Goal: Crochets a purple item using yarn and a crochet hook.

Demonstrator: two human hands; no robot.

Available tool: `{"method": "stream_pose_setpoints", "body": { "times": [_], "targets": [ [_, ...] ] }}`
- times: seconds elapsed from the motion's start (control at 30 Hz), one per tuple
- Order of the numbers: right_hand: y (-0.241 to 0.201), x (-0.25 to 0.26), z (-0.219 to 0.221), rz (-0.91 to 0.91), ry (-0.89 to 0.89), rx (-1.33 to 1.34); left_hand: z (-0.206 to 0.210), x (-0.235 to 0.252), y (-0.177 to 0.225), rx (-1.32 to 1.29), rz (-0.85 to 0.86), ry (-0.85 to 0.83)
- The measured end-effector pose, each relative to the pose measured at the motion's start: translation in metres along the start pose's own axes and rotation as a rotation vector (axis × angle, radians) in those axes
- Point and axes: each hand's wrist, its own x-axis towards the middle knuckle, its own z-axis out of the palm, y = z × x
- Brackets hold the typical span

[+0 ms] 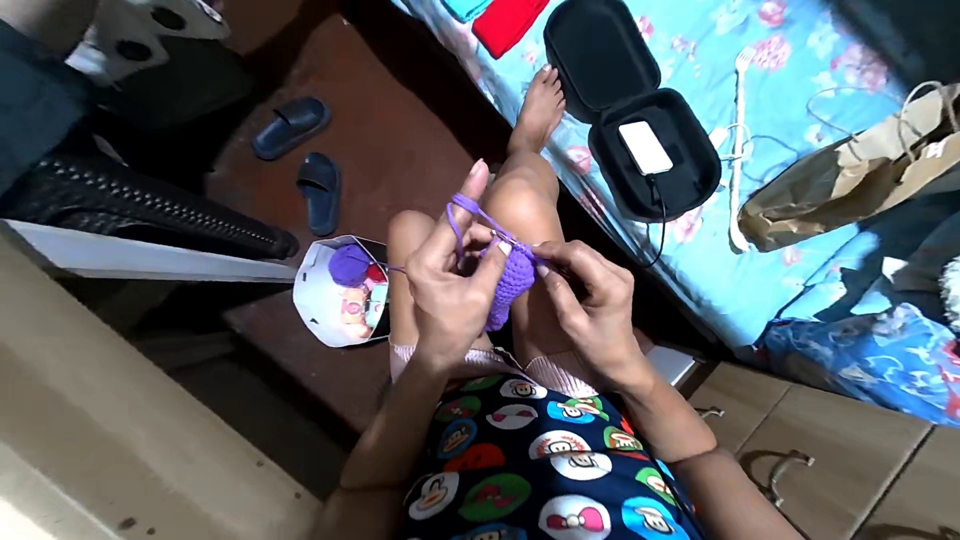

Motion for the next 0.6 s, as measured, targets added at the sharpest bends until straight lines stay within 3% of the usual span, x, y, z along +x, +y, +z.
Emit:
{"method": "stream_pose_setpoints", "body": {
  "times": [0.07,0.13,0.23,0.3,0.43,0.6],
  "targets": [
    [-0.002,0.004,0.000,0.034,-0.010,0.000,0.007,-0.004,-0.008,0.163,0.173,0.044],
    [-0.006,0.008,-0.005,0.237,-0.056,0.295,0.012,-0.005,-0.015,0.170,0.294,0.097],
    [-0.005,0.009,-0.010,0.472,-0.038,0.696,0.013,-0.006,-0.011,-0.046,0.204,0.092],
    [-0.005,0.002,-0.006,0.358,0.031,0.557,0.013,-0.004,-0.007,-0.191,0.088,0.092],
    [0.010,-0.006,0.005,-0.105,0.181,-0.015,0.010,-0.002,-0.004,-0.348,-0.027,0.080],
    [0.010,-0.006,0.005,-0.253,0.212,-0.233,0.001,0.000,0.002,-0.363,-0.111,0.055]
  ]
}}
